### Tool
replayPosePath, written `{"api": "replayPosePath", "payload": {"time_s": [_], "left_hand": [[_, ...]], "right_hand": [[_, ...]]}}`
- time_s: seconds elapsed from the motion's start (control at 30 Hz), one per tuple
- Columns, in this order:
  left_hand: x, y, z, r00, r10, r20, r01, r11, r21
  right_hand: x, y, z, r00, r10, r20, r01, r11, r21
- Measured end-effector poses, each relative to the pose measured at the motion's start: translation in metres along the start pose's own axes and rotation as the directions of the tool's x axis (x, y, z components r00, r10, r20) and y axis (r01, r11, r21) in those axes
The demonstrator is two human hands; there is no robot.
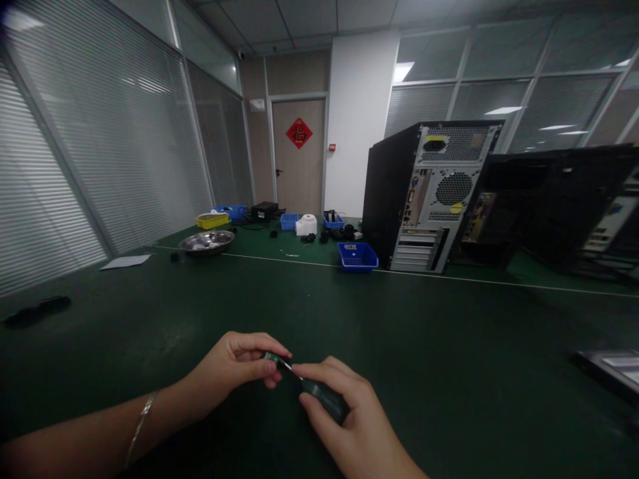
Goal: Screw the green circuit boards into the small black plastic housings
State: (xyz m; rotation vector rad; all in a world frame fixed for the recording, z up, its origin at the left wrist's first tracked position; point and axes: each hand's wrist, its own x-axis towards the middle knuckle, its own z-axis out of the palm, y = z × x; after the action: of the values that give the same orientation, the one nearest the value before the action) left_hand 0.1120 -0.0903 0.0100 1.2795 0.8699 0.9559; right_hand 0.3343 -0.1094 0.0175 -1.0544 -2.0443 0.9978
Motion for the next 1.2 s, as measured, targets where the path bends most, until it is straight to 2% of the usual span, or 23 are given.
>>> {"api": "replayPosePath", "payload": {"time_s": [0.3,0.43,0.57,0.67,0.83,1.03,1.2], "left_hand": [[-0.0006,-0.0037,0.0010,0.998,-0.053,0.031,0.055,0.996,-0.072],[0.0003,-0.0056,-0.0004,0.999,-0.030,0.025,0.031,0.998,-0.054],[0.0007,-0.0066,-0.0032,0.999,0.024,-0.032,-0.025,0.999,-0.041],[0.0002,-0.0058,-0.0033,0.998,0.014,-0.057,-0.017,0.999,-0.049],[-0.0003,-0.0060,-0.0020,0.998,0.029,-0.056,-0.038,0.986,-0.163],[0.0008,-0.0063,-0.0047,1.000,0.008,0.009,-0.008,0.999,-0.037],[-0.0017,-0.0045,0.0003,0.994,0.028,0.103,-0.038,0.995,0.091]], "right_hand": [[-0.0021,0.0017,0.0001,1.000,-0.028,-0.013,0.028,0.999,0.032],[-0.0029,0.0021,0.0004,0.999,-0.024,-0.028,0.025,0.999,0.025],[-0.0034,0.0036,0.0011,0.999,-0.018,-0.043,0.018,1.000,0.004],[-0.0030,0.0040,0.0010,0.999,0.015,-0.052,-0.015,1.000,-0.009],[-0.0022,0.0005,-0.0004,0.998,0.042,-0.045,-0.041,0.999,0.023],[-0.0022,-0.0020,-0.0019,0.999,0.044,-0.023,-0.043,0.999,0.026],[-0.0032,0.0033,0.0000,0.999,0.028,-0.032,-0.028,1.000,0.014]]}}
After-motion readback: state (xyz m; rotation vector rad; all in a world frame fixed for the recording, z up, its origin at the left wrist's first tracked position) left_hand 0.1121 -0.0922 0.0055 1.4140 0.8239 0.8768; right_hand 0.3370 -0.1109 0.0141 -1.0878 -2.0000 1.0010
